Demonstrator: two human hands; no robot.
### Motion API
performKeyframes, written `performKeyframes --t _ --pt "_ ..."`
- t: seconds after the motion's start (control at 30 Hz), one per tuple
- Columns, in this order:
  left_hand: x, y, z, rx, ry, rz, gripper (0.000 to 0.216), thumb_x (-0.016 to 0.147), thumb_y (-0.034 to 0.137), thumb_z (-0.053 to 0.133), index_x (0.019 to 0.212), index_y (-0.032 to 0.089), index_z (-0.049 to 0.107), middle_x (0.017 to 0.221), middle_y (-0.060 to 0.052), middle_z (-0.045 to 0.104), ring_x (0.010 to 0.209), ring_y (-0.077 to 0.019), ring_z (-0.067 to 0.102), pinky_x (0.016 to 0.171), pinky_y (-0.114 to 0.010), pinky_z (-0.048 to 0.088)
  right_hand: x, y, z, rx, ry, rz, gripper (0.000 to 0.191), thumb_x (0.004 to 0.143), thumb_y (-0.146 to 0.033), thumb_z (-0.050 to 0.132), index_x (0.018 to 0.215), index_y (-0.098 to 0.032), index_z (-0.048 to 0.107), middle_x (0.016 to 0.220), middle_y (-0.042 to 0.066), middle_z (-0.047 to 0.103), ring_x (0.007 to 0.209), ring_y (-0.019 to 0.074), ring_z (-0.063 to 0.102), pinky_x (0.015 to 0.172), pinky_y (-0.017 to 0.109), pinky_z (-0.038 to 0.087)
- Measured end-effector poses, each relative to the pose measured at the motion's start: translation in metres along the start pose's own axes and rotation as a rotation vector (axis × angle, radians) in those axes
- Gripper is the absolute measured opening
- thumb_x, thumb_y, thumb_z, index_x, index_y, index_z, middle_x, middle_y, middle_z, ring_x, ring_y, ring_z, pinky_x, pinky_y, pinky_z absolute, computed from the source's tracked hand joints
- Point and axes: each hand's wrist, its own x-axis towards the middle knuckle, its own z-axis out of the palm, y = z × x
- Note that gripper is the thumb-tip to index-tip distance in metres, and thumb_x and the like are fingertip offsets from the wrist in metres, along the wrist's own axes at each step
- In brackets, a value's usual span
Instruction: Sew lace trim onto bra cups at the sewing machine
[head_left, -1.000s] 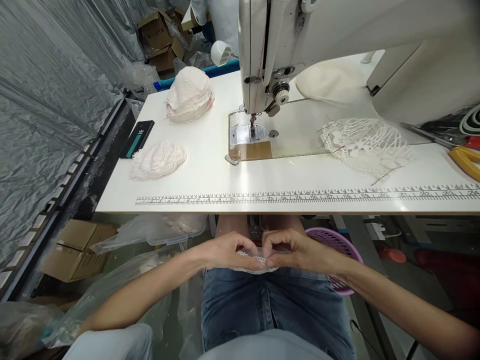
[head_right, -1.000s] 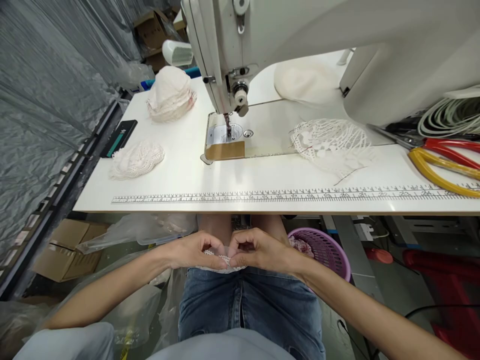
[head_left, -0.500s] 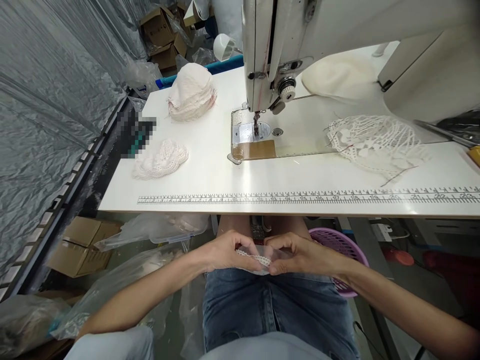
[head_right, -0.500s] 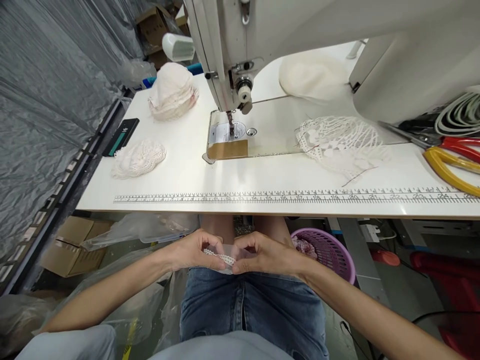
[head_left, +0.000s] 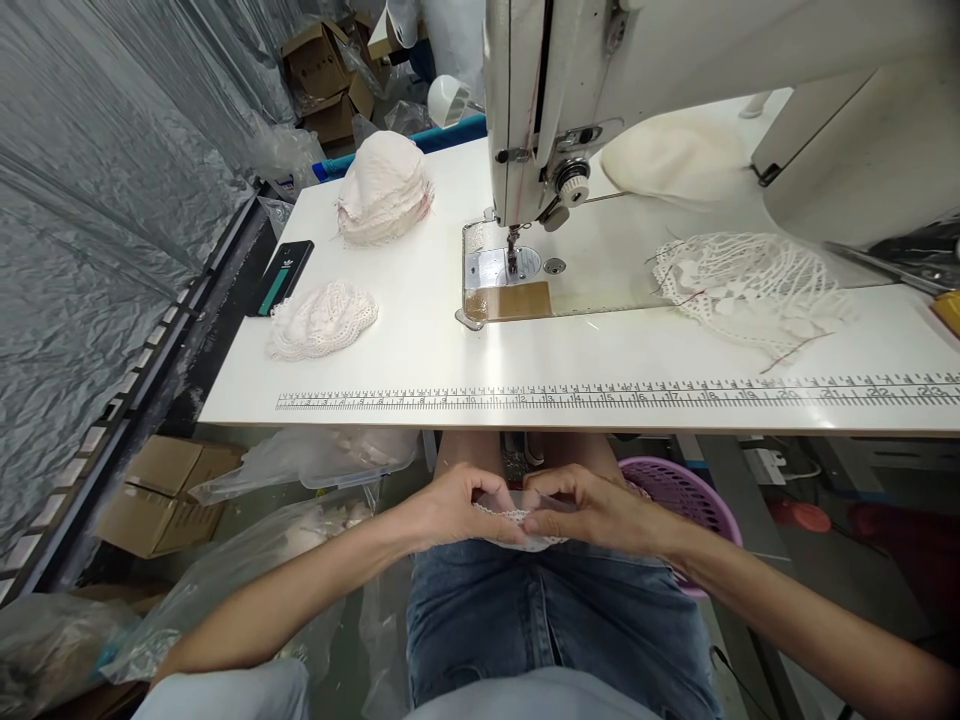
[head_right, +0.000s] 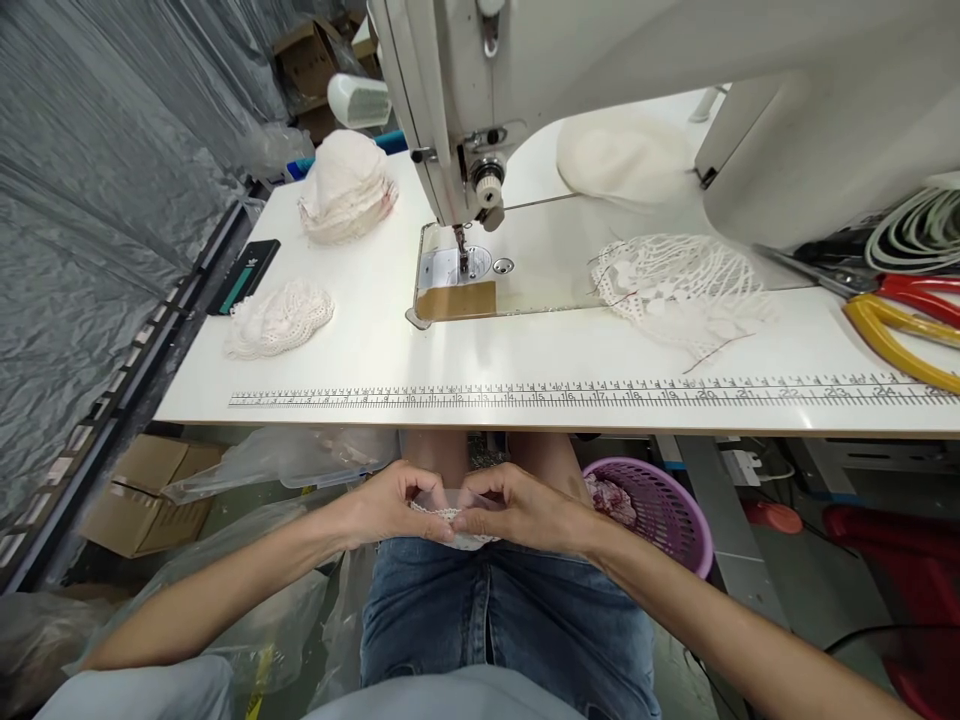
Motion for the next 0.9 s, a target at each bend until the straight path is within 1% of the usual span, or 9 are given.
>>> performKeyframes --t 0.13,0.23,0.43,0.53,0.67,0.77,0.83,0.9 --pt "-0.007 -0.006 -0.005 -0.055 -0.019 -0.034 0.028 0.063 0.038 0.075 0.068 0.013 0.063 0.059 0.004 0.049 0.056 -0.0073 0.039 0.051 -0.020 0.027 -0.005 0.000 -0.005 0.064 0.000 0.024 0.034 0.076 -0.048 0.062 0.071 -0.014 0.060 0.066 -0.002 0.047 0.062 0.0102 0.041 0.057 0.023 0.031" --pt "-0.011 -0.009 -0.007 -0.085 0.001 -0.065 0.030 0.062 0.040 0.075 0.067 0.013 0.064 0.058 0.004 0.047 0.056 -0.0075 0.037 0.051 -0.021 0.025 -0.007 -0.001 -0.007 0.083 -0.021 0.035 0.036 0.075 -0.050 0.063 0.071 -0.015 0.061 0.067 -0.002 0.048 0.063 0.0106 0.042 0.057 0.023 0.031" --pt "-0.017 -0.005 -0.008 -0.073 0.024 -0.052 0.028 0.064 0.039 0.074 0.065 0.013 0.064 0.062 0.003 0.047 0.059 -0.0084 0.038 0.053 -0.021 0.027 -0.008 0.000 -0.005 0.085 0.002 0.051 0.036 0.073 -0.051 0.064 0.071 -0.015 0.062 0.068 -0.001 0.049 0.065 0.0122 0.044 0.059 0.024 0.032" --pt "-0.021 -0.003 -0.012 -0.014 -0.003 -0.039 0.029 0.063 0.041 0.074 0.065 0.013 0.064 0.062 0.003 0.046 0.058 -0.0081 0.036 0.052 -0.022 0.026 -0.008 0.000 -0.005 0.089 -0.005 0.054 0.034 0.074 -0.049 0.064 0.071 -0.014 0.062 0.067 -0.001 0.048 0.065 0.0115 0.044 0.058 0.024 0.032" --pt "-0.018 0.002 -0.018 0.070 -0.097 -0.041 0.027 0.064 0.037 0.074 0.078 0.014 0.068 0.063 0.003 0.052 0.058 -0.0083 0.039 0.052 -0.020 0.028 -0.005 -0.004 -0.003 0.079 -0.049 0.048 0.034 0.075 -0.047 0.063 0.069 -0.014 0.059 0.066 -0.002 0.046 0.063 0.0105 0.042 0.058 0.024 0.030" --pt "-0.011 0.010 -0.018 0.163 -0.132 0.040 0.030 0.064 0.036 0.074 0.085 0.016 0.068 0.067 0.002 0.058 0.059 -0.0085 0.043 0.054 -0.020 0.030 -0.003 -0.010 -0.001 0.054 -0.078 0.044 0.033 0.078 -0.045 0.061 0.069 -0.013 0.059 0.065 -0.002 0.045 0.061 0.0097 0.039 0.056 0.024 0.028" --pt "-0.005 0.016 -0.017 0.253 -0.152 0.093 0.031 0.064 0.040 0.073 0.082 0.016 0.068 0.067 0.003 0.057 0.060 -0.0085 0.043 0.053 -0.019 0.029 -0.002 -0.012 0.001 0.037 -0.084 0.048 0.033 0.079 -0.045 0.059 0.070 -0.013 0.059 0.063 -0.002 0.043 0.059 0.0092 0.038 0.054 0.024 0.027" --pt "-0.001 0.022 -0.015 0.353 -0.148 0.100 0.032 0.064 0.045 0.072 0.074 0.015 0.065 0.060 0.005 0.049 0.056 -0.0074 0.038 0.049 -0.020 0.024 -0.001 -0.013 0.002 0.029 -0.074 0.052 0.033 0.079 -0.045 0.058 0.070 -0.013 0.059 0.062 -0.002 0.042 0.058 0.0089 0.036 0.053 0.024 0.026"
